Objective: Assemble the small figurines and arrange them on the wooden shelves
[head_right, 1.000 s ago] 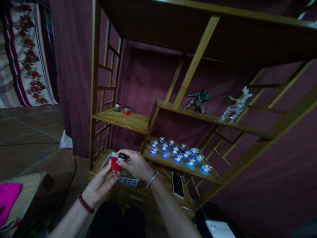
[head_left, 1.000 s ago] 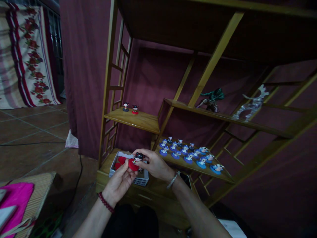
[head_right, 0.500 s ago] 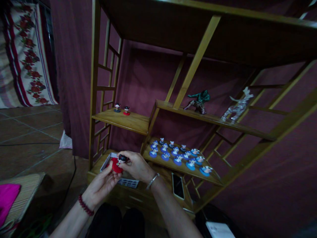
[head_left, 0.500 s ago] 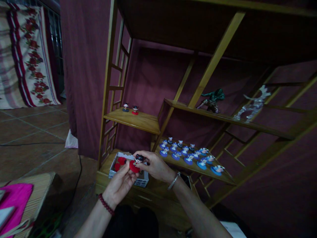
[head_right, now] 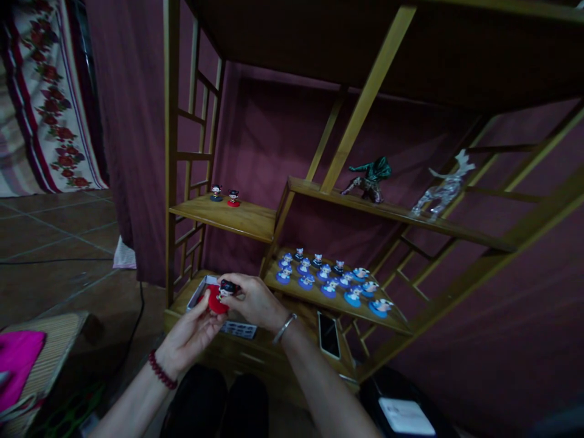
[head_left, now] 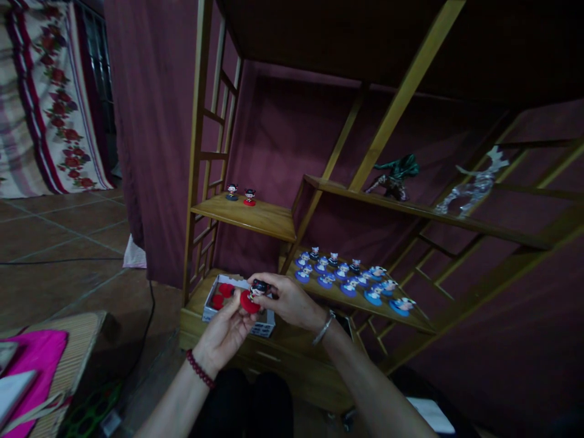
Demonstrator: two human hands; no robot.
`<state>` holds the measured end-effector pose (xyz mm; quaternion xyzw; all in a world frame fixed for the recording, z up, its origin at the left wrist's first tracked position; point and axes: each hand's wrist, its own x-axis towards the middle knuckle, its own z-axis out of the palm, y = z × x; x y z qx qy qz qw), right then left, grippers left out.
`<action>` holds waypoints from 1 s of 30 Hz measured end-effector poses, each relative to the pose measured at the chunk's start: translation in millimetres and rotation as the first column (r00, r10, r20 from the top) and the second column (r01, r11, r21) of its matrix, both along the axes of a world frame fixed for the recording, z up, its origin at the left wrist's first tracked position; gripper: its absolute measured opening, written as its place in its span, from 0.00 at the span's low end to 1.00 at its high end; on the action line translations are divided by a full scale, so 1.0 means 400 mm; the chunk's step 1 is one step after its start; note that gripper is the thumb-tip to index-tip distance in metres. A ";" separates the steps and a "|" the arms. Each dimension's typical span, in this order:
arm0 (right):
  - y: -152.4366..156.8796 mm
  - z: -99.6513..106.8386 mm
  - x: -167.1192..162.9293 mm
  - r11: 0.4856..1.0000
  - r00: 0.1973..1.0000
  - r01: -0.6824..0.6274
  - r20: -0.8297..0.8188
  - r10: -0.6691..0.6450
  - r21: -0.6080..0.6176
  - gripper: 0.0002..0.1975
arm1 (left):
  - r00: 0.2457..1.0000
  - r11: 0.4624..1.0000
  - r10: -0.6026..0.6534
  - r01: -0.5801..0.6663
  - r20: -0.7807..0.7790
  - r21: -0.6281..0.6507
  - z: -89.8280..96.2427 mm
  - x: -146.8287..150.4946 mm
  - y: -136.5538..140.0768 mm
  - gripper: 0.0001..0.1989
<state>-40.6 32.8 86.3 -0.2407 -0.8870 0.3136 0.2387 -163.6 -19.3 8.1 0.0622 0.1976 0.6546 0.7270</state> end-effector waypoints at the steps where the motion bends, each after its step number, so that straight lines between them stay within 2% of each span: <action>1: 0.001 -0.001 0.000 1.000 1.000 -0.003 0.001 0.003 -0.002 0.13 | 1.000 1.000 -0.006 0.006 0.006 0.001 0.000 0.000 0.000 0.08; 6: 0.000 0.003 -0.002 1.000 1.000 0.000 0.011 0.000 0.018 0.13 | 0.999 0.999 -0.035 0.035 0.037 0.021 -0.001 0.000 0.002 0.09; 20: -0.012 0.016 -0.008 0.997 1.000 0.021 0.021 -0.022 0.072 0.12 | 0.999 0.998 0.039 -0.041 0.036 0.053 -0.013 0.007 0.004 0.07; 30: -0.020 0.024 -0.009 0.995 1.000 0.009 0.017 -0.011 0.101 0.13 | 0.998 0.996 -0.005 -0.001 0.062 0.093 -0.013 0.006 0.003 0.08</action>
